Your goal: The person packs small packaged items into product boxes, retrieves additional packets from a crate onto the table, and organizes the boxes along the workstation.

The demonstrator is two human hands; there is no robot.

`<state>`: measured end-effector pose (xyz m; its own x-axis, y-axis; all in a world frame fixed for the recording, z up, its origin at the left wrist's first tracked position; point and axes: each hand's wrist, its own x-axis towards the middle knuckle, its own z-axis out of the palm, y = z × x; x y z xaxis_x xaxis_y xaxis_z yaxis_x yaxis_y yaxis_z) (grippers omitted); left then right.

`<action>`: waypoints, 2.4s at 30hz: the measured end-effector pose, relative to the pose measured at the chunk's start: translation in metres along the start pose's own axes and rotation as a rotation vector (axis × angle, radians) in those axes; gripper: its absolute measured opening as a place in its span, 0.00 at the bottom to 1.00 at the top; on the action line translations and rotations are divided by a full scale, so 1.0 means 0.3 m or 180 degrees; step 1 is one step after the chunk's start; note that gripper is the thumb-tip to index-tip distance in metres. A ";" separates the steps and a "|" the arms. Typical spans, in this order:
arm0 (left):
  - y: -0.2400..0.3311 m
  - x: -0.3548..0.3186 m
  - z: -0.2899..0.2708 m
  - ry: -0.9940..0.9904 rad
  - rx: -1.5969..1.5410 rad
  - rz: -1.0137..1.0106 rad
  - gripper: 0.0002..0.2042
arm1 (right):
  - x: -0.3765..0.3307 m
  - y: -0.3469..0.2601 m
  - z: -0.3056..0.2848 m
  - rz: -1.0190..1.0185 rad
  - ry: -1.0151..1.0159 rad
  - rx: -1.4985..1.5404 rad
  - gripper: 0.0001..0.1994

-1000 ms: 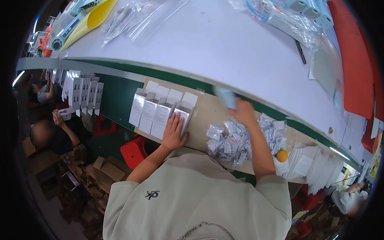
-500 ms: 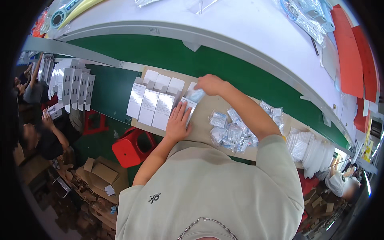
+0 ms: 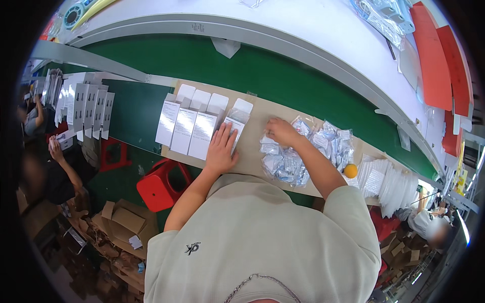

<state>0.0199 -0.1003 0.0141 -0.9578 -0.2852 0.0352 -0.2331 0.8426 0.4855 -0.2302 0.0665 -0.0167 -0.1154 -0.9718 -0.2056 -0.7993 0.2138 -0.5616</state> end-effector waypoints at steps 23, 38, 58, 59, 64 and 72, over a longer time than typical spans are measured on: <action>0.008 -0.004 0.001 0.0066 -0.0100 0.0026 0.36 | 0.306 -0.080 0.149 0.0642 0.0956 0.2628 0.13; -0.140 -0.083 -0.081 0.1367 0.0128 -0.0793 0.36 | 0.198 -0.059 -0.481 0.0491 0.1189 -0.0814 0.12; -0.299 -0.097 -0.083 0.0375 0.1635 -0.2102 0.50 | -0.447 0.700 -0.315 0.1248 0.2645 -0.0937 0.22; -0.282 -0.104 -0.095 0.0246 0.1623 -0.2165 0.51 | -0.570 0.764 -0.298 0.1052 0.2595 -0.0921 0.22; -0.263 -0.034 -0.126 -0.0100 0.1477 -0.2233 0.53 | -1.161 1.167 -0.211 0.0049 0.2368 -0.0591 0.22; -0.243 -0.050 -0.129 -0.0030 0.1278 -0.2469 0.54 | -1.651 1.615 -0.080 -0.0210 0.1966 -0.0346 0.23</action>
<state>0.0577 -0.1753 0.0121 -0.5052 -0.8428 -0.1857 -0.8598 0.5100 0.0250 -0.5744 0.6490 -0.1677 -0.3571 -0.8677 0.3459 -0.8680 0.1715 -0.4660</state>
